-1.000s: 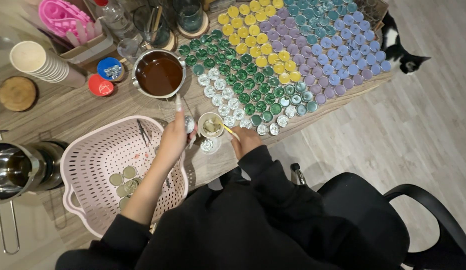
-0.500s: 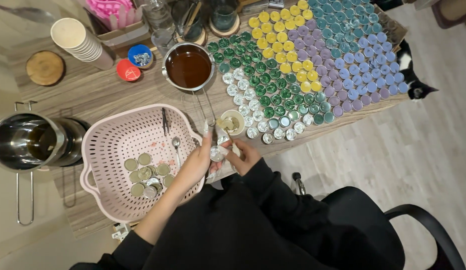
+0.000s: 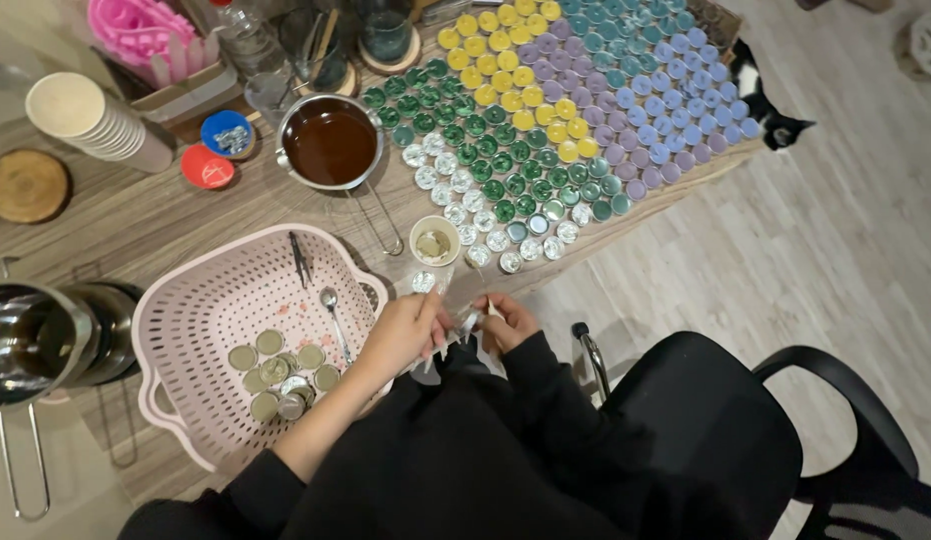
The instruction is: The person prepares candle wicks by attaching wick sustainers and placing the wicks into metal tealight cups by hand.
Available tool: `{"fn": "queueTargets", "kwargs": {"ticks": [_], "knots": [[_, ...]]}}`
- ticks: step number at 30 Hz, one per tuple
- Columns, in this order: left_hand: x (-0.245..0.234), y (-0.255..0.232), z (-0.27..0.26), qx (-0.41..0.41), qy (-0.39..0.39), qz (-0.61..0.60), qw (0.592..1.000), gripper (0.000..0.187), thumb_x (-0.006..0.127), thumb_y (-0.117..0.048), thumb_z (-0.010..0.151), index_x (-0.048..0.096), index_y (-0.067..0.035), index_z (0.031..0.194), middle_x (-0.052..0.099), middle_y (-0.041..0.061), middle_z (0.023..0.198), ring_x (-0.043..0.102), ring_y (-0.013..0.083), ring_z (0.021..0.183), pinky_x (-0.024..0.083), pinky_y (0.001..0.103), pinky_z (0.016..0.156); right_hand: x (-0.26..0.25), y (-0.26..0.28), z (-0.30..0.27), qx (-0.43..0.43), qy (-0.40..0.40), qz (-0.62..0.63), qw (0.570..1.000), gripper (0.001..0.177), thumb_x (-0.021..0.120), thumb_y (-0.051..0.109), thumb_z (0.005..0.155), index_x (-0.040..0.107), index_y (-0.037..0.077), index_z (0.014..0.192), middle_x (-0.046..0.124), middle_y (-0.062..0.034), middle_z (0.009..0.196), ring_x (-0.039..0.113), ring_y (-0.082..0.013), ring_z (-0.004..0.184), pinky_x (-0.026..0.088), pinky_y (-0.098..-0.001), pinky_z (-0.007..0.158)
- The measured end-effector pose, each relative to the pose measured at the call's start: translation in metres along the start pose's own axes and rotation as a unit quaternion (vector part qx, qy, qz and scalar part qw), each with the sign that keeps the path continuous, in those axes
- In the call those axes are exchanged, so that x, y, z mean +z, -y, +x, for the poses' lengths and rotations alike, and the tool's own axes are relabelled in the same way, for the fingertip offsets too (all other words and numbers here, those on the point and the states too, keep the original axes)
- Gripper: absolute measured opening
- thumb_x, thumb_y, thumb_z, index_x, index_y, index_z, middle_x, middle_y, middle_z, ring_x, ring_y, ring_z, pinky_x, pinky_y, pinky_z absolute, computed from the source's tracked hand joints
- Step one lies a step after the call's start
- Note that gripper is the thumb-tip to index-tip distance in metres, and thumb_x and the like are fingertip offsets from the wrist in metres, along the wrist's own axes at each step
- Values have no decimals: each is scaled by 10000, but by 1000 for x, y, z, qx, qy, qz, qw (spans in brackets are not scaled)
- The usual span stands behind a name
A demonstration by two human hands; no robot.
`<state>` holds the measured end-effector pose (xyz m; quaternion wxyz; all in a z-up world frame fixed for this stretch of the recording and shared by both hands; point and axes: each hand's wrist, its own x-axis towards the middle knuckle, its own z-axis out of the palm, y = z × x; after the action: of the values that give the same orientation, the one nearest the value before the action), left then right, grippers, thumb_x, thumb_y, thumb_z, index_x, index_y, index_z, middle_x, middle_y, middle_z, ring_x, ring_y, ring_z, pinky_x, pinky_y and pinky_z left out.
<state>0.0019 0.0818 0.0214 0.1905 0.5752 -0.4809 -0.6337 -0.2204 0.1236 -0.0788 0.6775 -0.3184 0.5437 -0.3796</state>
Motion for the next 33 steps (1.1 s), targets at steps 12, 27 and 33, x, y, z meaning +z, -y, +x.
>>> {"fn": "queueTargets", "kwargs": {"ticks": [12,27,33], "knots": [[25,31,37,-18,78,-37,996,493,449,-352,1057,699,73,1050,784,164,866,795,216,769,629,313,727,-30,-77,13,10,-77,118,990,260,608,98,935,639,34,1185,712,-101,843,576,-139,506,443,-267,477],[13,46,23,-26,24,164,986,409,596,-390,930,718,-87,1177,786,119,1041,748,252,965,540,348,889,-34,-154,75,5,-349,112,930,257,692,182,876,677,23,1078,661,-110,751,488,-162,506,385,-316,478],[11,47,14,-34,-2,173,984,429,604,-382,922,698,-75,1207,780,117,1061,748,258,953,553,355,879,-15,-127,62,-154,-377,38,912,391,752,106,863,563,40,1199,670,-91,993,616,-124,837,513,-271,727]]}}
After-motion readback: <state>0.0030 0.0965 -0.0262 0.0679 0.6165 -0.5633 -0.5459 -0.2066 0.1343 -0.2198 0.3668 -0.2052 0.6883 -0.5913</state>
